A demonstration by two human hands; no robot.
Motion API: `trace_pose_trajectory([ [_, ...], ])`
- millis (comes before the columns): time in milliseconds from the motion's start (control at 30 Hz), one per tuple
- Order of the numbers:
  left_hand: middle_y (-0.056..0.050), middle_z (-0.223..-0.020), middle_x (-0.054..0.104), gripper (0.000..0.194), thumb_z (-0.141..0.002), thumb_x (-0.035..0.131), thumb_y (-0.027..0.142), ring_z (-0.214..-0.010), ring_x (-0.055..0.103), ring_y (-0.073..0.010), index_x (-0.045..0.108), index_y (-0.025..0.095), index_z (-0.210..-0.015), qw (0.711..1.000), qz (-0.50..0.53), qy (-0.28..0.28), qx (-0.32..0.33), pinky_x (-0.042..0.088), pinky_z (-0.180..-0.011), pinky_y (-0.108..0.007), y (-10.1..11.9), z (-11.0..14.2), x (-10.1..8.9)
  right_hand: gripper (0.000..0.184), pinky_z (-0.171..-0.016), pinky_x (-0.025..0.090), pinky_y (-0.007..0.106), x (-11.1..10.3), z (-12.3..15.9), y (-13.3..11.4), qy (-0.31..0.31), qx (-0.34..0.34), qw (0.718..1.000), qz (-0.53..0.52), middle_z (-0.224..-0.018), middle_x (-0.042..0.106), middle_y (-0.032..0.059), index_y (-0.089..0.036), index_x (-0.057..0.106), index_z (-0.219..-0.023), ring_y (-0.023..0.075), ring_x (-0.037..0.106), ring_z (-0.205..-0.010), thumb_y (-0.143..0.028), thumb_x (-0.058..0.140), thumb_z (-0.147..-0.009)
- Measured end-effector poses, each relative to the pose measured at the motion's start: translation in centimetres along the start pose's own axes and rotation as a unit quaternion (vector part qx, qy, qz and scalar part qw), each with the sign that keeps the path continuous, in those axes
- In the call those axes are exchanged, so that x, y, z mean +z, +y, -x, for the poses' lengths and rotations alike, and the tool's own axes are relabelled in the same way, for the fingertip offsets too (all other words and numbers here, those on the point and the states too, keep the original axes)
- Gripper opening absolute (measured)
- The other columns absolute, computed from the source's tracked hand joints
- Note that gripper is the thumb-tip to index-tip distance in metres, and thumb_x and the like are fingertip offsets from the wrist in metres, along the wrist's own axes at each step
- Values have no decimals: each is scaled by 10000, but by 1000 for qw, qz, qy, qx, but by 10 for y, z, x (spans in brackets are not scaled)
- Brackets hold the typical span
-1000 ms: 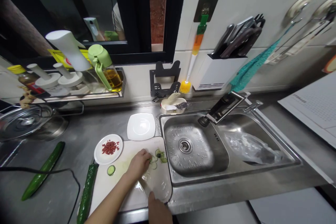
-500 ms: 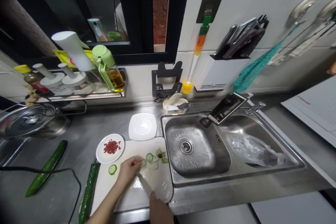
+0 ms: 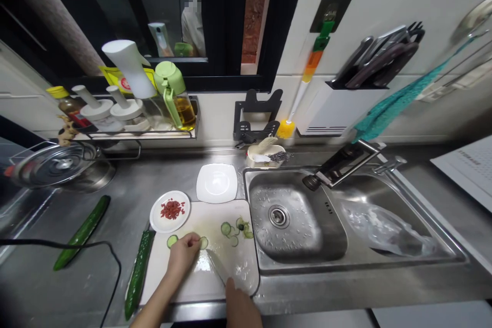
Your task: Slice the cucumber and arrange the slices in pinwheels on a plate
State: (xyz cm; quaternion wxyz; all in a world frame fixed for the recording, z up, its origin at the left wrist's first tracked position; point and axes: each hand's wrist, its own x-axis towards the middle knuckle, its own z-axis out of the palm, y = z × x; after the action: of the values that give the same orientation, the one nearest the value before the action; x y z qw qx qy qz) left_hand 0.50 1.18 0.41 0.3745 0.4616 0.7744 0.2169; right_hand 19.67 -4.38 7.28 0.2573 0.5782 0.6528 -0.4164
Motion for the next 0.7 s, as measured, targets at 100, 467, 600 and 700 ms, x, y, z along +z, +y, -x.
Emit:
trace_pose_trajectory([
  [100,17,-583,621,151,-728,526,258,-567,561,-112,641,179,-671,1000,-9,6,10,359,-569,-200,0,0,0,763,-901,446,375,-3,0,-1,6,15,1000,-2,-1175,593,185,-151,339,-1400,278,554,-1109,64,400,-671],
  [467,-3,-599,639,186,-739,491,237,-591,572,-126,635,173,-641,1000,-7,13,19,368,-599,-214,-5,-3,1,674,-827,473,374,-13,3,-28,89,-23,996,14,-1050,653,194,-56,400,-1350,287,614,-990,85,271,-705],
  [600,-5,-586,632,196,-737,485,237,-595,569,-131,626,172,-616,1000,-1,13,24,366,-603,-217,-6,-3,2,671,-810,484,389,-12,-3,-30,83,-36,996,20,-1043,655,192,-31,409,-1336,302,618,-976,88,266,-691],
  [700,-7,-592,637,200,-738,483,239,-600,572,-133,628,170,-618,1000,-2,13,25,364,-606,-219,-7,-4,2,664,-803,485,387,-13,-3,-31,89,-27,995,21,-1035,659,187,-38,417,-1332,301,621,-969,88,263,-698],
])
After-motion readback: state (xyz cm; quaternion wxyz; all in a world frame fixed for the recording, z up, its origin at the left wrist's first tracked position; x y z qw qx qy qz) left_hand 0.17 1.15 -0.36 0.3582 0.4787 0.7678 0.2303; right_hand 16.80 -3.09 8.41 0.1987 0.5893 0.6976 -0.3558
